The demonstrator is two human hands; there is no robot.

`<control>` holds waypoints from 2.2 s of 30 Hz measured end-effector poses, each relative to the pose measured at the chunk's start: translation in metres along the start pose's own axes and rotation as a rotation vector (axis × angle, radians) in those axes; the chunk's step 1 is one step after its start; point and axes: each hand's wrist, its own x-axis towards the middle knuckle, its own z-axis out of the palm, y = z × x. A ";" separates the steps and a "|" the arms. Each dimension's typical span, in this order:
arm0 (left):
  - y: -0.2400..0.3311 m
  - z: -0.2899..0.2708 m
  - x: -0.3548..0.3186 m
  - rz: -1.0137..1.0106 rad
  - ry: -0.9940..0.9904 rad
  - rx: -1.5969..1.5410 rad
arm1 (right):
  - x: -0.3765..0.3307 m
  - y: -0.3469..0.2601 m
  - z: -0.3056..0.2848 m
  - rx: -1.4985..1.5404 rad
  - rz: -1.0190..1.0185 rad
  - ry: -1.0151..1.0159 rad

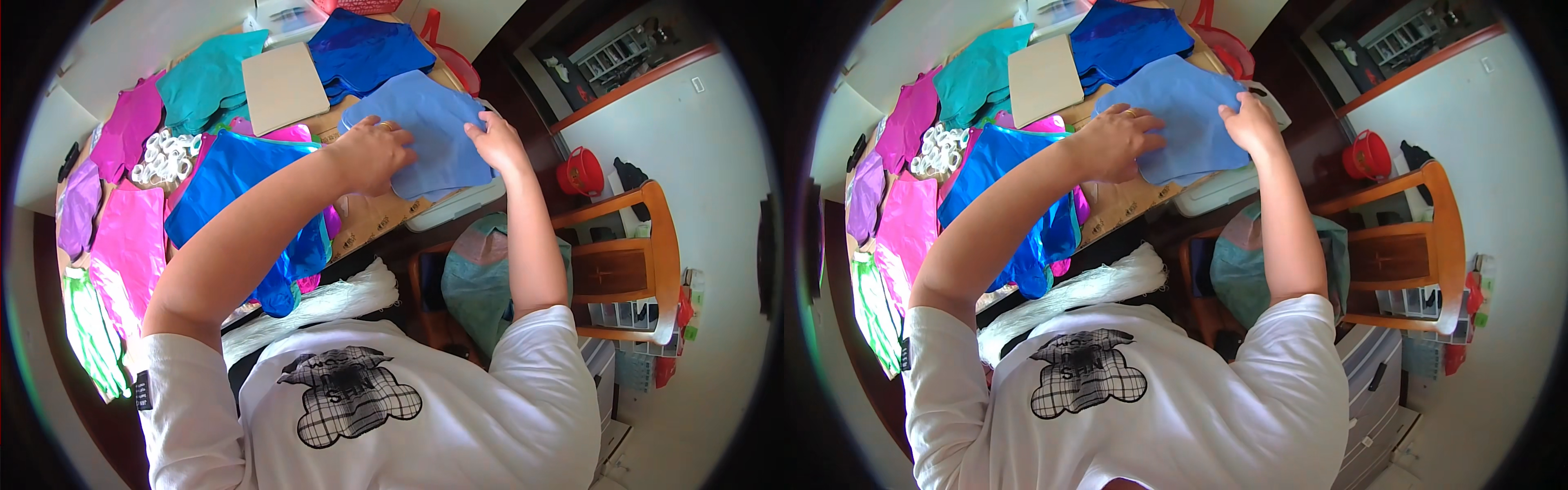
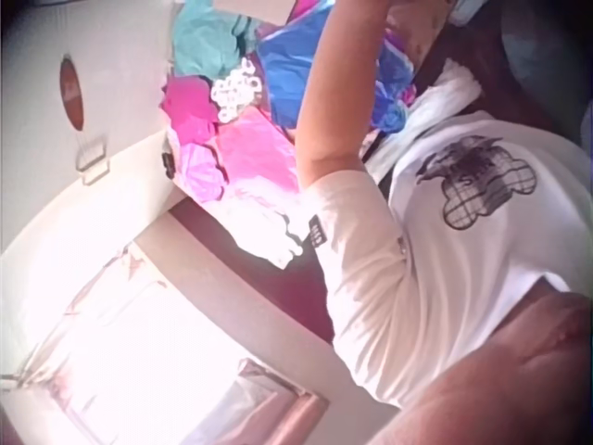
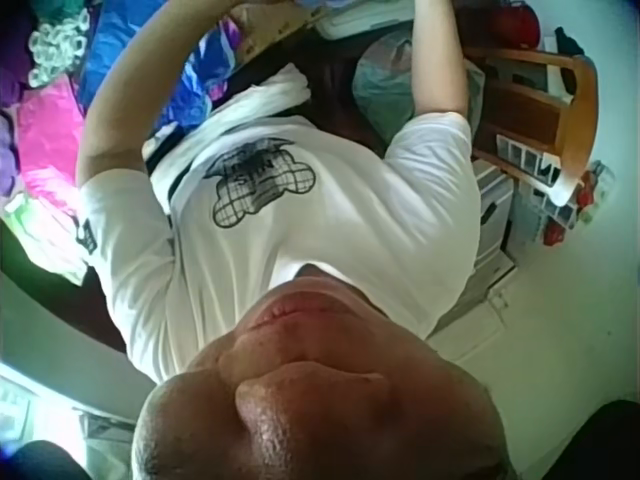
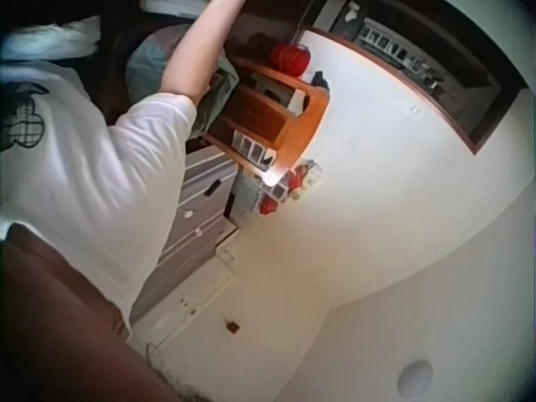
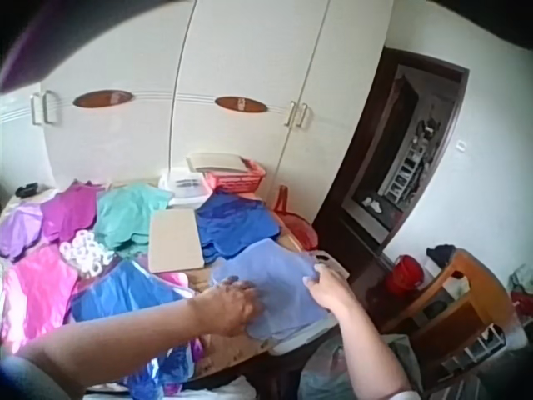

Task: Folding and stacking various colorful plastic bags on a cardboard box.

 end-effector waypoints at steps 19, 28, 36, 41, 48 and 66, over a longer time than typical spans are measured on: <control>-0.007 0.043 0.052 -0.185 0.233 -0.309 | 0.005 0.024 -0.008 -0.050 -0.024 -0.013; 0.003 0.037 0.041 -0.173 0.243 -0.265 | -0.034 0.011 -0.030 0.053 -0.071 0.016; -0.013 0.051 0.053 -0.139 0.406 -0.478 | -0.071 -0.006 -0.031 0.070 -0.286 0.221; -0.015 0.052 0.057 -0.208 0.376 -0.498 | -0.095 -0.011 -0.021 0.022 -0.526 0.275; -0.006 0.024 0.039 -0.124 0.292 -0.394 | -0.085 0.011 -0.021 -0.262 -0.730 0.085; 0.005 0.007 0.025 -0.299 0.013 -0.627 | -0.054 0.006 -0.039 -0.145 -0.594 -0.200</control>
